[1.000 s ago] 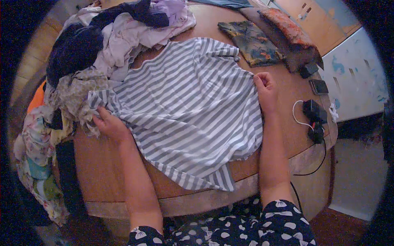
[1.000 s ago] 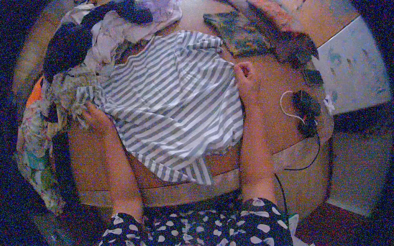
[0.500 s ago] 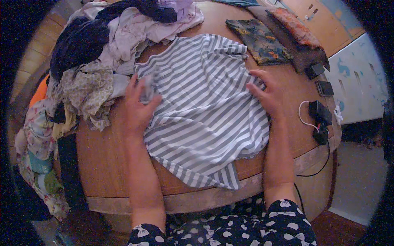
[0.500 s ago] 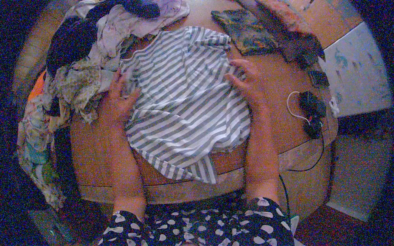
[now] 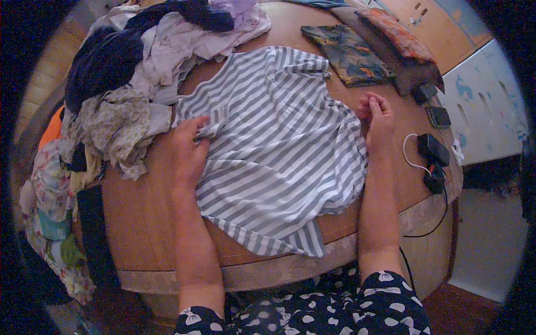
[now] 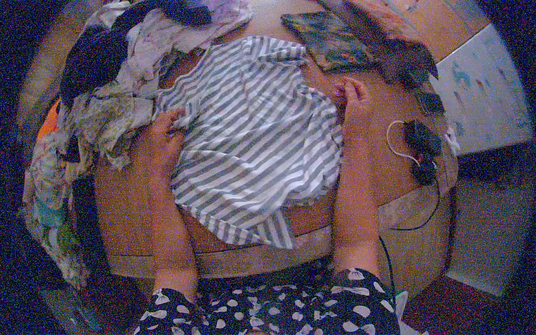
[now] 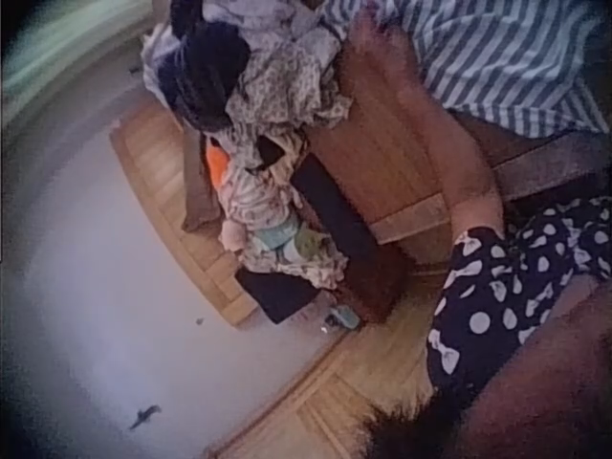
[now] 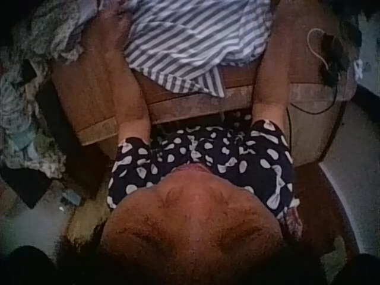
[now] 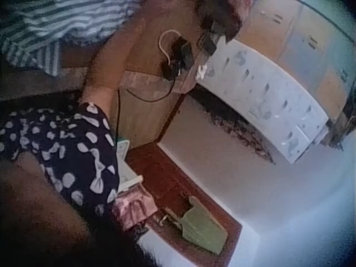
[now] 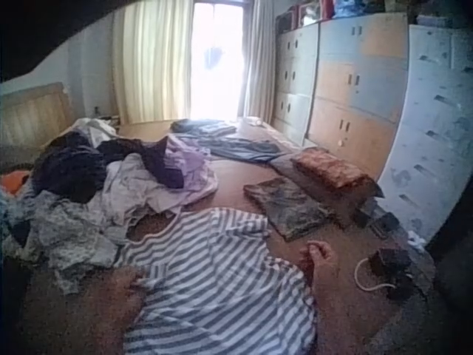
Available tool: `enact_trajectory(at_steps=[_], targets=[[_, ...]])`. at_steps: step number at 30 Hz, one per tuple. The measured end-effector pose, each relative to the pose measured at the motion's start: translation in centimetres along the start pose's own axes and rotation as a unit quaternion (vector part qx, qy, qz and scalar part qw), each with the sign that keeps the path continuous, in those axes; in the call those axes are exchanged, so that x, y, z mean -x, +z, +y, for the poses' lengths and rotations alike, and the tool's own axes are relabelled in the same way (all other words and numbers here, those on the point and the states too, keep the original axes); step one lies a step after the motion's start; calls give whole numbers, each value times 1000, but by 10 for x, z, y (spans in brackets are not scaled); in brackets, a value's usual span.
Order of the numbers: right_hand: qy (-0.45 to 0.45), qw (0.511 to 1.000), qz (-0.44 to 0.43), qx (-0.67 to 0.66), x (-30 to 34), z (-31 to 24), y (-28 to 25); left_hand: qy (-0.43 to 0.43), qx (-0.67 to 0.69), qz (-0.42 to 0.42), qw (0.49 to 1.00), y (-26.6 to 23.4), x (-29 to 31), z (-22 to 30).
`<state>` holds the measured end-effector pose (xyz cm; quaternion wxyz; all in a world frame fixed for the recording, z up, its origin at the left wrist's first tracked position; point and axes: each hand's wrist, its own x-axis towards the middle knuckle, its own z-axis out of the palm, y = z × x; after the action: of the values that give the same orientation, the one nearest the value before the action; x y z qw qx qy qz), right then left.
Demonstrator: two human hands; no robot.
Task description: Folding a striped shirt on a table.
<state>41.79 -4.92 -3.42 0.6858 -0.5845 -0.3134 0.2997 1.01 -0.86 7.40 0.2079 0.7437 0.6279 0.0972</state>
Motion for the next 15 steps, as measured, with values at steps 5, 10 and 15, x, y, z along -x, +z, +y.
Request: enact_trajectory(at_steps=[5, 10, 15], targets=[[-55, 964, -32, 259, 3, -3, 3, -9, -4, 146, 989, 41, -14, -36], [-331, 779, -99, 524, 46, -21, 46, 70, 55, 250, 964, 60, -28, -79], [-257, 825, -70, 499, 34, -14, 33, 39, 56, 248, 966, 66, -31, -76]])
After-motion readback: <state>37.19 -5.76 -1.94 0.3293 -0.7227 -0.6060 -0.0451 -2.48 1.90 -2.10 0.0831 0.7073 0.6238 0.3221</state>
